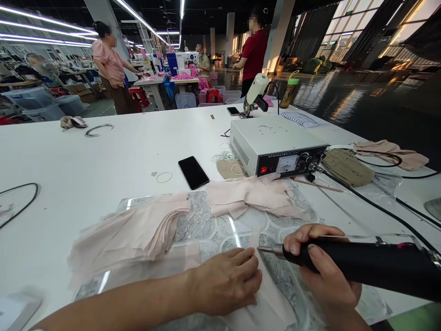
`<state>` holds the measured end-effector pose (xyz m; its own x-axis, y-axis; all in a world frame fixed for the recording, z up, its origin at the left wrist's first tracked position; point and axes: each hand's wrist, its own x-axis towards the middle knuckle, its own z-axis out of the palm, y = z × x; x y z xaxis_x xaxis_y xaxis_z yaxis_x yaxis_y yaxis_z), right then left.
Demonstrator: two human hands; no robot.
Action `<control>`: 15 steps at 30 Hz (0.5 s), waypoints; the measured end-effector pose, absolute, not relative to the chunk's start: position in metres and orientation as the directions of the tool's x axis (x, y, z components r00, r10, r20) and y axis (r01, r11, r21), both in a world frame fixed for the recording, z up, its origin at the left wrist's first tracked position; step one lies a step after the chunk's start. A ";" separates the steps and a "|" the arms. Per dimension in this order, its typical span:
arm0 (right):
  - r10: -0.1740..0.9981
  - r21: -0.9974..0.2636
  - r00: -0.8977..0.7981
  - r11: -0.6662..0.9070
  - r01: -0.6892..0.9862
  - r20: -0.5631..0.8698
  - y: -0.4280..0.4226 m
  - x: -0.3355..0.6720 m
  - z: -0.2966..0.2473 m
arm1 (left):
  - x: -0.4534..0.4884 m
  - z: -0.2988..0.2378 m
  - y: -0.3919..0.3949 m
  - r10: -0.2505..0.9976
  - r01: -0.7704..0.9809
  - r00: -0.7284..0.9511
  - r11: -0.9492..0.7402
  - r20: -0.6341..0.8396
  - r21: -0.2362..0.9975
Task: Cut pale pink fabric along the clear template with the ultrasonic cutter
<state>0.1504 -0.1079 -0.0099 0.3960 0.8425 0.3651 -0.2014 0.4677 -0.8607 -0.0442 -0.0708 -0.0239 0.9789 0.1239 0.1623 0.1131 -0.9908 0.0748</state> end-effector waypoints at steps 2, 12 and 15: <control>0.840 -0.860 0.395 0.472 -0.194 0.372 -0.108 0.150 -0.009 | -0.044 -0.024 -0.071 0.121 0.111 0.979 -0.991 0.161 0.074; 0.840 -0.861 0.388 0.474 -0.185 0.379 -0.105 0.149 -0.006 | -0.045 -0.024 -0.070 0.122 0.111 0.978 -0.991 0.171 0.072; 0.841 -0.847 0.396 0.480 -0.228 0.370 -0.111 0.153 -0.006 | -0.045 -0.024 -0.070 0.118 0.106 0.973 -0.992 0.197 0.070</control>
<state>0.1535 -0.1110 -0.0057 0.3956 0.8407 0.3697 -0.2277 0.4798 -0.8473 -0.0447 -0.0699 -0.0243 0.9733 0.1182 0.1966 0.1064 -0.9919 0.0696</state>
